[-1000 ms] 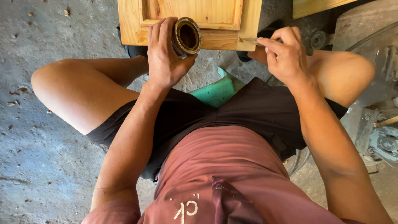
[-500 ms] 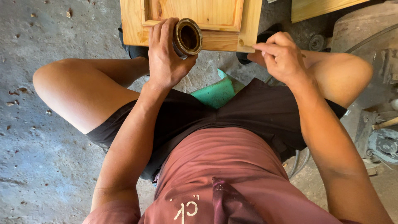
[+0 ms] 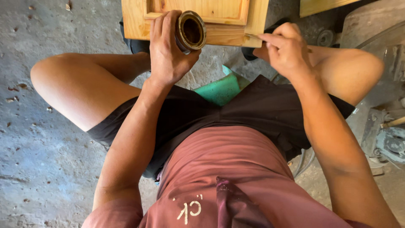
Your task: The person applies wood filler to a wooden panel using a small metal tool, smoothing it into the grain and edges. They repeatedly dip the tool into a can of filler and spread it across the surface.
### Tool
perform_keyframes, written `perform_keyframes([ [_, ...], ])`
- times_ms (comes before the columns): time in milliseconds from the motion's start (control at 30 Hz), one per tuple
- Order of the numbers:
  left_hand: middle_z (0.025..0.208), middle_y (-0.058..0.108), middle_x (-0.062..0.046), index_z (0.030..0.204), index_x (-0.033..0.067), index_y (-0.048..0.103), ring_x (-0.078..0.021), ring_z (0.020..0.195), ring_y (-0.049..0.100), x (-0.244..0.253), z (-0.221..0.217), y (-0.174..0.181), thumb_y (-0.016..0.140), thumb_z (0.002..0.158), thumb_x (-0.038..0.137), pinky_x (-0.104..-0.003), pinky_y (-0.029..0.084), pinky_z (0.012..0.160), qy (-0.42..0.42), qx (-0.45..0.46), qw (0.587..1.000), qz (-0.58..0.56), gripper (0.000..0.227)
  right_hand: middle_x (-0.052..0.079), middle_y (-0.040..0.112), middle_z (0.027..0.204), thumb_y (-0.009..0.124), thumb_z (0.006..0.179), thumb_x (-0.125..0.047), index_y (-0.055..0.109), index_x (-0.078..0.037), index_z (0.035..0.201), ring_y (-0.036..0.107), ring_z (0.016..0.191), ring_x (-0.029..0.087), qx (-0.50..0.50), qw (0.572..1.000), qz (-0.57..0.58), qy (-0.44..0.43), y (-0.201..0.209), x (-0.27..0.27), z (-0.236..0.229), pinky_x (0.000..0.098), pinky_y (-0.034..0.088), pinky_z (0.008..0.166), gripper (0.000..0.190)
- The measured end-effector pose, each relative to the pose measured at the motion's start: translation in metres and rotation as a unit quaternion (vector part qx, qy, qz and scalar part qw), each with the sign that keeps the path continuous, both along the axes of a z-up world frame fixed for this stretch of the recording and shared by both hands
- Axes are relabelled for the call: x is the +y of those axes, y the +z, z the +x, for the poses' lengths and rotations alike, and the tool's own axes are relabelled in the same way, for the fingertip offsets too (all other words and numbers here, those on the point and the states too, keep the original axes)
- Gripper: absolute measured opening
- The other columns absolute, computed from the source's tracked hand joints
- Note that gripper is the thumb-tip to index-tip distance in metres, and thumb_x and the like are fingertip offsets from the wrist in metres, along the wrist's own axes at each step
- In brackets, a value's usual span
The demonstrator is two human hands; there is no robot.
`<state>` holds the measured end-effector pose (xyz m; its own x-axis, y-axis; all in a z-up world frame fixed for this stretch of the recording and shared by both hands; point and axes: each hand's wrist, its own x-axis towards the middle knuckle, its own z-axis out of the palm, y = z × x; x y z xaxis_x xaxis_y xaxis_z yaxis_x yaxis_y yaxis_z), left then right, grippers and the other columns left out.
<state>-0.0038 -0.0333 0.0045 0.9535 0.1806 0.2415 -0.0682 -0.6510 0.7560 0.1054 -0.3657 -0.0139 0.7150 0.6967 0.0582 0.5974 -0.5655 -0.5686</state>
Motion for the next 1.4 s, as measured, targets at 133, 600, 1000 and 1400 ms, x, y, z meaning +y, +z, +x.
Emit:
perform_keyframes([
  [133,0.128,0.058,-0.019,0.136,0.0017,0.05,-0.0414,0.118,0.054,0.0,0.004,0.008,0.089,0.072,0.008,-0.048,0.048,0.105,0.004,0.001,1.0,-0.001,0.075,0.01,0.062,0.095,0.073,0.092,0.0,0.081,-0.01,0.108,0.059,0.095,0.029,0.018,0.999,0.013,0.045,0.002,0.006,0.004,0.0385,0.051,0.082,0.021],
  [600,0.128,0.06,-0.018,0.134,0.0012,0.052,-0.0418,0.118,0.055,-0.002,0.001,0.006,0.091,0.069,0.009,-0.048,0.047,0.105,0.005,0.024,1.0,-0.002,0.077,0.014,0.065,0.105,0.065,0.101,0.002,0.076,-0.002,0.117,0.064,0.098,0.031,-0.043,0.996,0.034,-0.077,-0.01,0.014,0.025,0.041,0.053,0.085,0.02],
  [1000,0.127,0.059,-0.021,0.133,-0.0004,0.053,-0.0421,0.12,0.054,-0.003,0.002,0.005,0.089,0.066,0.01,-0.049,0.046,0.106,0.002,0.016,0.999,0.027,0.076,0.014,0.065,0.098,0.064,0.102,0.006,0.075,-0.003,0.123,0.065,0.082,0.026,-0.011,0.997,0.077,0.02,0.006,0.053,0.018,0.0343,0.055,0.07,0.026],
  [1400,0.131,0.054,-0.025,0.134,-0.0026,0.049,-0.0464,0.124,0.051,-0.016,0.0,0.009,0.084,0.059,0.006,-0.051,0.045,0.109,-0.072,-0.013,0.996,0.049,0.083,0.009,0.061,0.1,0.077,0.097,-0.003,0.075,-0.014,0.119,0.063,0.086,0.021,-0.065,0.979,0.125,0.146,0.015,0.081,-0.004,0.0294,0.055,0.066,0.024],
])
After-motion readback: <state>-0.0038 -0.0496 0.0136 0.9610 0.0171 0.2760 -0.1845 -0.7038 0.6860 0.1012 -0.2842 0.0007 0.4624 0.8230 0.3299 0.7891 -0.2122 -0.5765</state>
